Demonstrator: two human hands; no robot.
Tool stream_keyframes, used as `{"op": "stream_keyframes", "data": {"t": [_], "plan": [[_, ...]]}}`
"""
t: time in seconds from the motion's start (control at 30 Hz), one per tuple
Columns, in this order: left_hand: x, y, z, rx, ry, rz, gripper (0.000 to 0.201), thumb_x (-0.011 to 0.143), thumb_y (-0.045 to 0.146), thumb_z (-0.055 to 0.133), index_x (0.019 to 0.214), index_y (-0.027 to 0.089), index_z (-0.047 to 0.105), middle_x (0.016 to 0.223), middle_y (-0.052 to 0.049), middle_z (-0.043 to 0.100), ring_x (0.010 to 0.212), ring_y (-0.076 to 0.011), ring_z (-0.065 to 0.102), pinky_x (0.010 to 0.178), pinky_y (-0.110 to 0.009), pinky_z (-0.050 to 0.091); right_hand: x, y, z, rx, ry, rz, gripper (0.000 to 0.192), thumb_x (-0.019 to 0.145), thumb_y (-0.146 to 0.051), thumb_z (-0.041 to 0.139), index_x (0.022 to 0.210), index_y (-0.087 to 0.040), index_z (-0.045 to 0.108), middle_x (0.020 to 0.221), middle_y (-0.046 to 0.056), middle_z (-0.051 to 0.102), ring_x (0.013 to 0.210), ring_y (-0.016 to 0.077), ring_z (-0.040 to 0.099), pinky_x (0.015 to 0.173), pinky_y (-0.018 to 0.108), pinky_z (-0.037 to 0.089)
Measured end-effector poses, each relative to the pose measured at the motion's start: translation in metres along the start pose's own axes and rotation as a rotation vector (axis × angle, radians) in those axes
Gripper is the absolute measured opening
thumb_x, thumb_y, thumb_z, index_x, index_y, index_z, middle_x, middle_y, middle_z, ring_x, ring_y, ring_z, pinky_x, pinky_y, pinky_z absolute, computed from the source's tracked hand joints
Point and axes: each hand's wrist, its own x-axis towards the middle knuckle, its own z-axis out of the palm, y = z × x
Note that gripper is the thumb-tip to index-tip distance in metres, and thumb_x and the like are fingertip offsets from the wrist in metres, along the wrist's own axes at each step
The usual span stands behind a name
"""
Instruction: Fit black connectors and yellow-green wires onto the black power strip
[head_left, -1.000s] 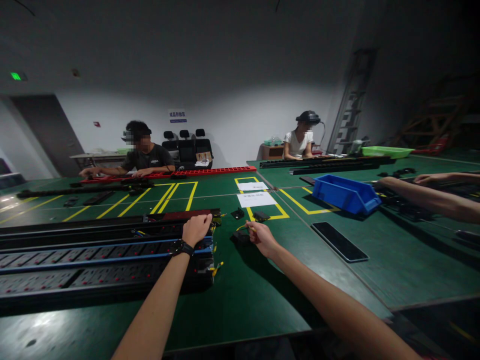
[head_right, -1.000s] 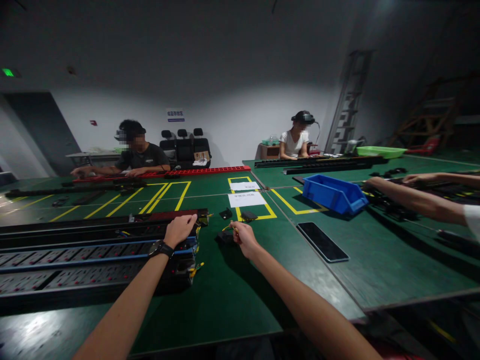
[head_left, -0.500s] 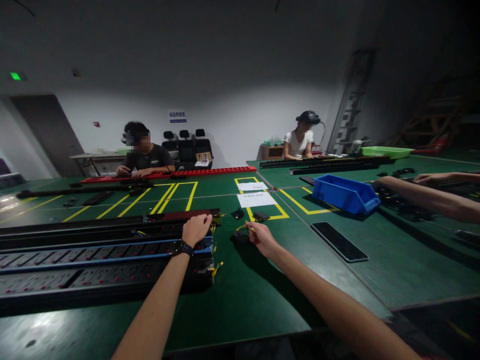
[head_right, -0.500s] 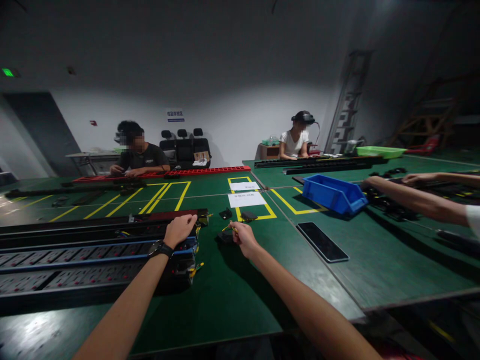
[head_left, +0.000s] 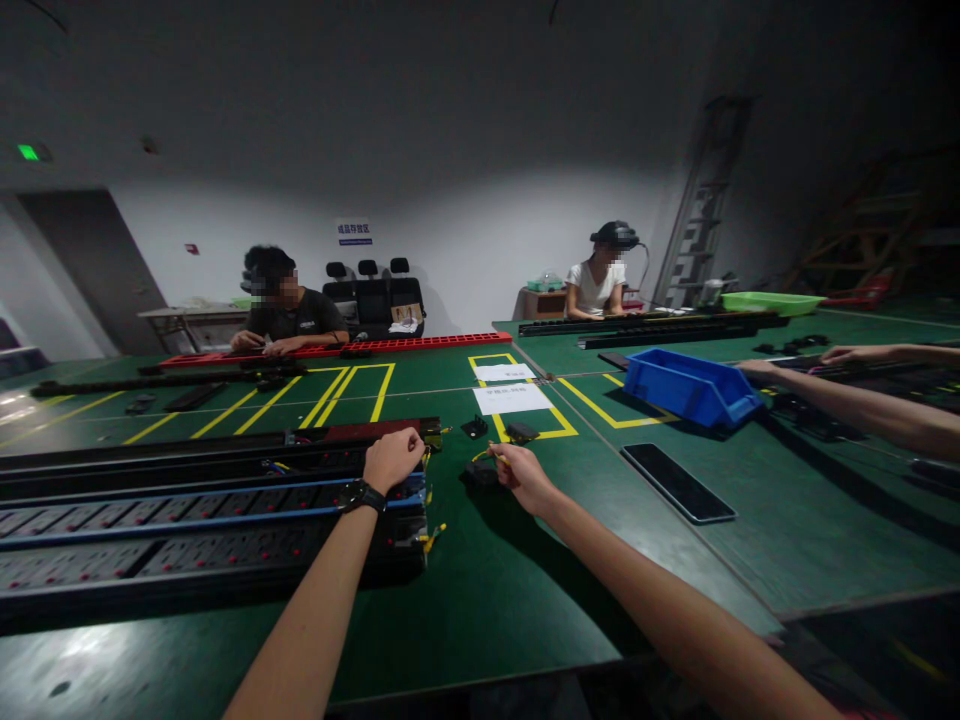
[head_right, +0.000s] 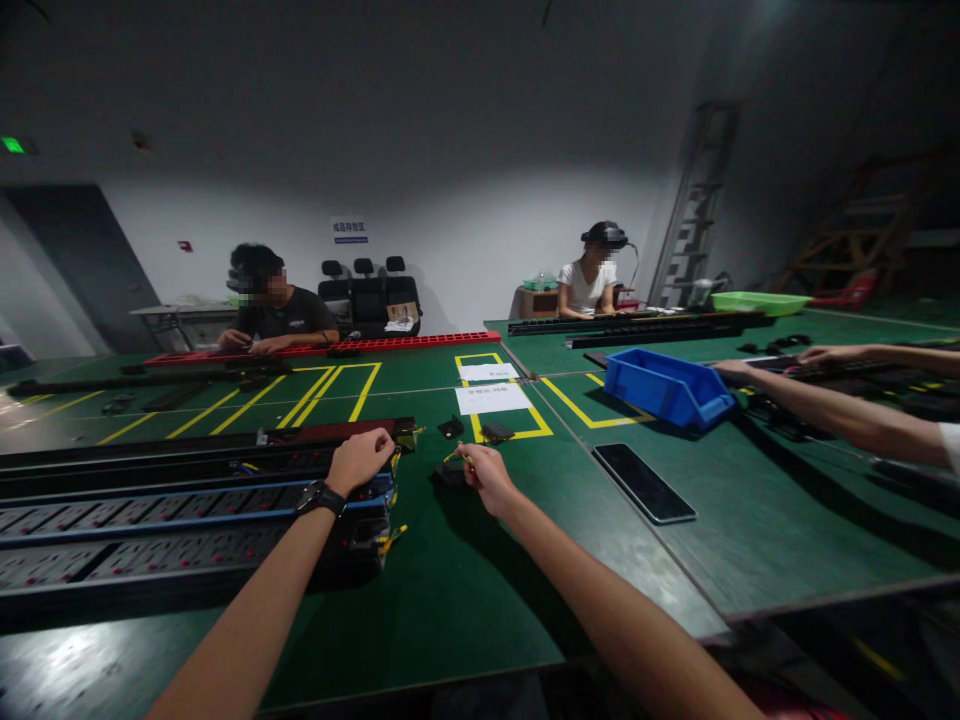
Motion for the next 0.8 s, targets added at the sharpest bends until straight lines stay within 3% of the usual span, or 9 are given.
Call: {"op": "stream_keyframes", "data": {"t": [0.27,0.8], "plan": [[0.0009,-0.0011,0.0008,-0.023,0.04,-0.007,0.022,0.094,0.037,0.051,0.097,0.026,0.069,0.109,-0.005,0.076,0.096,-0.0225,0.07,0.076,-0.028,0.049,0.0014,0.002,-0.0003,-0.054,-0.003,-0.023,0.024,0.072,-0.04,0.075,0.077,-0.02,0.063,0.051,-0.007,0.044,0.045,0.0081,0.036,0.044,0.025,0.023],[-0.001,-0.0027,-0.0007,-0.002,0.009,-0.006,0.025,0.093,0.04,0.051,0.101,0.03,0.072,0.103,-0.005,0.078,0.097,-0.0265,0.072,0.082,-0.033,0.051,0.0003,0.0018,0.0005,-0.026,-0.004,-0.024,0.023,0.069,-0.038,0.076,0.075,-0.019,0.063,0.05,-0.007,0.043,0.045,0.0076,0.034,0.045,0.024,0.02]]}}
